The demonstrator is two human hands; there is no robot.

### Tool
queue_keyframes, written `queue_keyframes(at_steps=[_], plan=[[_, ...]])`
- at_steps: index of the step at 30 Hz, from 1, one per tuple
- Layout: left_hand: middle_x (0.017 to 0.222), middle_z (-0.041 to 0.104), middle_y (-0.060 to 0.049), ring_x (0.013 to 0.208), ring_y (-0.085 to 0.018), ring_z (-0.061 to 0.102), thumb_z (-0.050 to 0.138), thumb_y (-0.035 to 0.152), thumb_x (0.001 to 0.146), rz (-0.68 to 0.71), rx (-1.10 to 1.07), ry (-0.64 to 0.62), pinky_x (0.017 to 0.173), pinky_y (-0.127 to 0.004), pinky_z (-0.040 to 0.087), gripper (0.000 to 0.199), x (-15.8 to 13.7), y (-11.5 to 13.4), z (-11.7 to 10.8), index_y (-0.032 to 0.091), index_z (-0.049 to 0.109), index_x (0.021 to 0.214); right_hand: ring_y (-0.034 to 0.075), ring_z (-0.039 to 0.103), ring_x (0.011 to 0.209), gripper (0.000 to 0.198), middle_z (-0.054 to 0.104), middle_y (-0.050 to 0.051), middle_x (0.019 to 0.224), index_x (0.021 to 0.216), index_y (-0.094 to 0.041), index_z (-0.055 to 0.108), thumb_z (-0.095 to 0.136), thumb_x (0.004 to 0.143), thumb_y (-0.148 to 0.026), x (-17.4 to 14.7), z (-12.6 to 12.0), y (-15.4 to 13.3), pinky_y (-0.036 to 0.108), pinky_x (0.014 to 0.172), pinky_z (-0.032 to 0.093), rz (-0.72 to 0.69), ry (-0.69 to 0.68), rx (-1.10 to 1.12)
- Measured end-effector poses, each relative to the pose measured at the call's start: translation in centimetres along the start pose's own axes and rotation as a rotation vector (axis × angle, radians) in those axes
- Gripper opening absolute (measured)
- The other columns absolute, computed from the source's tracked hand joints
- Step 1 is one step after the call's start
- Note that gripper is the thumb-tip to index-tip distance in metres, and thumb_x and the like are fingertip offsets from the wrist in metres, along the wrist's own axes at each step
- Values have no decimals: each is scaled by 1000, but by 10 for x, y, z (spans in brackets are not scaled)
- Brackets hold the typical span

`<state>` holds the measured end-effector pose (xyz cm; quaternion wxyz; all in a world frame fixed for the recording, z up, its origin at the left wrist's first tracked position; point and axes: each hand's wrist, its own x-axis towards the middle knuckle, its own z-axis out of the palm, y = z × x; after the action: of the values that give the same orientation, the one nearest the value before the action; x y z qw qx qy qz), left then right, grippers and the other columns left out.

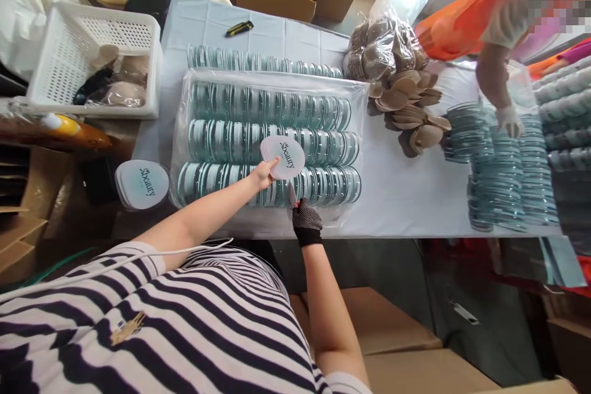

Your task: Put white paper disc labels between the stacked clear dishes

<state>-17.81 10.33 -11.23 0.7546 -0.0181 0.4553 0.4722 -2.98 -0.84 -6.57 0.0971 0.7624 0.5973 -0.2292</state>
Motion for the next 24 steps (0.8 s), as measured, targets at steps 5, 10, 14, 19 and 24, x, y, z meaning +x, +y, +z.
queue_keyframes(at_steps=[5, 10, 14, 19, 24], plan=[[97, 77, -13, 100, -23, 73, 62, 14, 90, 18, -2, 6, 100, -44, 54, 17, 0, -1, 0, 10, 69, 105, 17, 63, 86, 29, 70, 9, 97, 108, -17, 63, 38, 100, -29, 28, 14, -8, 26, 67, 34, -29, 57, 39], [103, 76, -13, 106, -25, 71, 70, 16, 84, 22, -7, 23, 100, -43, 54, 22, 0, -1, -2, 12, 70, 106, 18, 63, 88, 29, 70, 8, 98, 109, -17, 64, 40, 99, -30, 38, 23, -11, 25, 71, 37, -32, 67, 132], [107, 76, -14, 105, -26, 71, 71, 17, 84, 27, 0, 21, 99, -44, 55, 25, 2, -2, -2, 12, 70, 109, 20, 63, 88, 29, 69, 11, 99, 108, -16, 63, 39, 97, -28, 36, 35, -10, 27, 74, 40, 3, 44, 217], [105, 76, -12, 104, -23, 71, 66, 16, 87, 37, 26, 15, 98, -41, 56, 26, 1, -4, -2, 12, 69, 112, 18, 61, 75, 27, 63, 5, 75, 96, -18, 62, 39, 96, -31, 30, 46, -6, 27, 68, 45, -9, -89, 405], [103, 77, -12, 100, -22, 72, 62, 16, 90, 78, 51, 18, 100, -42, 55, 24, 2, -6, 1, 11, 68, 113, 15, 59, 61, 34, 59, 0, 65, 104, -15, 60, 38, 96, -40, 39, 34, 0, 25, 57, 49, -110, -220, 594]])
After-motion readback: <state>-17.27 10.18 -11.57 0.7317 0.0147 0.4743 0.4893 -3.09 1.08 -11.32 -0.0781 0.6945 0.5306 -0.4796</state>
